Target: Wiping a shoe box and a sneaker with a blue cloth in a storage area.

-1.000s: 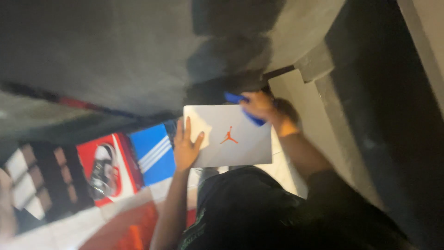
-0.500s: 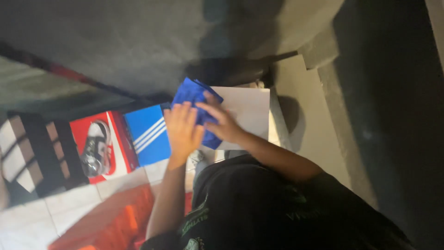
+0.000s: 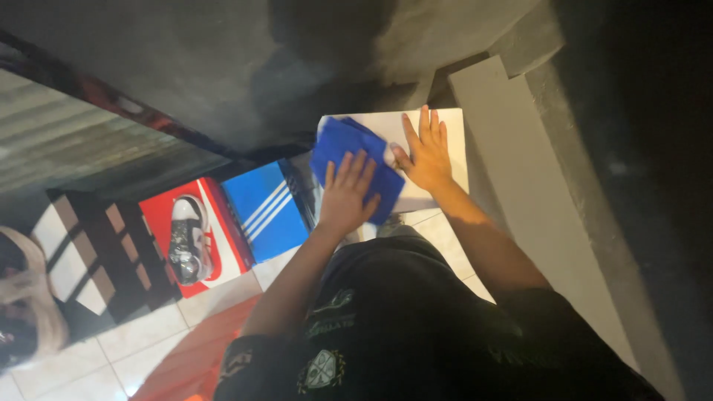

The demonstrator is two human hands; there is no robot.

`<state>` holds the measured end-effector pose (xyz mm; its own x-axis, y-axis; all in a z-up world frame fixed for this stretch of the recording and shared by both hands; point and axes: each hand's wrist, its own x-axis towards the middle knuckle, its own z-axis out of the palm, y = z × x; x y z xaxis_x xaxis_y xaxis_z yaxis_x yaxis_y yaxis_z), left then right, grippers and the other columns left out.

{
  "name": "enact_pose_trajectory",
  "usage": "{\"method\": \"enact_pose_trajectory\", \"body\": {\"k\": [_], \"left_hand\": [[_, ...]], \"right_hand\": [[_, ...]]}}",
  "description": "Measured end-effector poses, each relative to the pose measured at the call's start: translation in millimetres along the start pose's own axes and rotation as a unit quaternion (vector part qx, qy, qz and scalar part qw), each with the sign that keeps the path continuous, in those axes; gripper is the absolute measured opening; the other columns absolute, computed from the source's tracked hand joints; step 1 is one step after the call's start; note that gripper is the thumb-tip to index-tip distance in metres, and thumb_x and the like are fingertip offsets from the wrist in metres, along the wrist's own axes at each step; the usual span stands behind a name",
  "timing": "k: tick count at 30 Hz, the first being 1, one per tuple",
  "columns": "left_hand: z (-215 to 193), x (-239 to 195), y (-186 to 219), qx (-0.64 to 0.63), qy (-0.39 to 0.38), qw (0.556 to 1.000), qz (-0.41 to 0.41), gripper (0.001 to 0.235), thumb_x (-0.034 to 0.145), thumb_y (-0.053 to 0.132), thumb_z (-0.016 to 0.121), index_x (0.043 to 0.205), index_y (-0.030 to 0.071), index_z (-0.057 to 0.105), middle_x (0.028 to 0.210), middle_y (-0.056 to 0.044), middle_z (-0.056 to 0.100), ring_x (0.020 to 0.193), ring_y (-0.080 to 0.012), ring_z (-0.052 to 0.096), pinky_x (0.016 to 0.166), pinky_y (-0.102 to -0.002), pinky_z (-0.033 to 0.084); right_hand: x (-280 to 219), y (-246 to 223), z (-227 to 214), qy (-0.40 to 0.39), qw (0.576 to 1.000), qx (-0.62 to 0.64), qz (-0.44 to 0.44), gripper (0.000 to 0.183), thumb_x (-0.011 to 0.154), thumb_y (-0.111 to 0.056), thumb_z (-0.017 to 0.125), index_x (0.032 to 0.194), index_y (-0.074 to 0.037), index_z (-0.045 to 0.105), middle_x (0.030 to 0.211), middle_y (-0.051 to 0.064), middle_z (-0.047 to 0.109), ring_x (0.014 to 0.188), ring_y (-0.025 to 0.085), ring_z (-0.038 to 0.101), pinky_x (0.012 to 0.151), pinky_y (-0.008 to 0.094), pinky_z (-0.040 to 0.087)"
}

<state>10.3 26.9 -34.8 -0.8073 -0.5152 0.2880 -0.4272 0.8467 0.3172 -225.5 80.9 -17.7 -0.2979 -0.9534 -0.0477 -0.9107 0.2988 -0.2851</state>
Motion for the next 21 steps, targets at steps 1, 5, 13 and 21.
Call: {"method": "enact_pose_trajectory", "body": {"k": [1, 5, 13, 21], "left_hand": [[1.8, 4.8, -3.7, -0.003, 0.023, 0.998, -0.052, 0.081, 0.088, 0.040, 0.071, 0.158, 0.014, 0.039, 0.165, -0.013, 0.034, 0.152, -0.0375, 0.029, 0.120, -0.064, 0.019], [7.6, 35.8, -18.7, -0.058, -0.005, 0.989, -0.139, 0.089, 0.090, 0.034, 0.069, 0.162, 0.004, 0.027, 0.171, -0.017, 0.016, 0.157, -0.0425, 0.012, 0.118, -0.066, 0.029], [54.5, 44.4, -99.1, -0.425, 0.052, 0.839, -0.337, 0.099, 0.091, 0.031, 0.074, 0.164, 0.006, 0.011, 0.168, -0.024, 0.020, 0.153, -0.0435, 0.026, 0.125, -0.055, 0.029], [16.8, -41.0, -47.5, -0.488, -0.063, 0.780, -0.388, 0.093, 0.091, 0.034, 0.071, 0.165, 0.021, 0.016, 0.164, -0.012, 0.032, 0.150, -0.0304, 0.036, 0.123, -0.050, 0.032]], "right_hand": [[-1.0, -2.2, -2.0, -0.023, 0.999, -0.019, 0.022, 0.078, 0.102, -0.066, 0.037, 0.165, -0.021, 0.024, 0.170, 0.023, 0.007, 0.157, 0.043, 0.004, 0.127, 0.058, 0.006], [2.8, 9.1, 16.3, 0.023, 0.998, -0.055, 0.012, 0.077, 0.100, -0.056, 0.047, 0.165, -0.023, 0.025, 0.171, 0.022, 0.005, 0.157, 0.042, 0.005, 0.126, 0.057, 0.010], [0.1, 8.6, 20.4, 0.022, 0.998, -0.047, 0.023, 0.077, 0.101, -0.066, 0.040, 0.164, -0.026, 0.026, 0.171, 0.018, 0.007, 0.158, 0.039, 0.006, 0.126, 0.056, 0.010], [-4.1, 5.0, 14.6, 0.010, 0.998, -0.038, 0.039, 0.077, 0.101, -0.067, 0.039, 0.165, -0.027, 0.024, 0.172, 0.016, 0.004, 0.158, 0.035, 0.001, 0.127, 0.053, 0.004]]}}
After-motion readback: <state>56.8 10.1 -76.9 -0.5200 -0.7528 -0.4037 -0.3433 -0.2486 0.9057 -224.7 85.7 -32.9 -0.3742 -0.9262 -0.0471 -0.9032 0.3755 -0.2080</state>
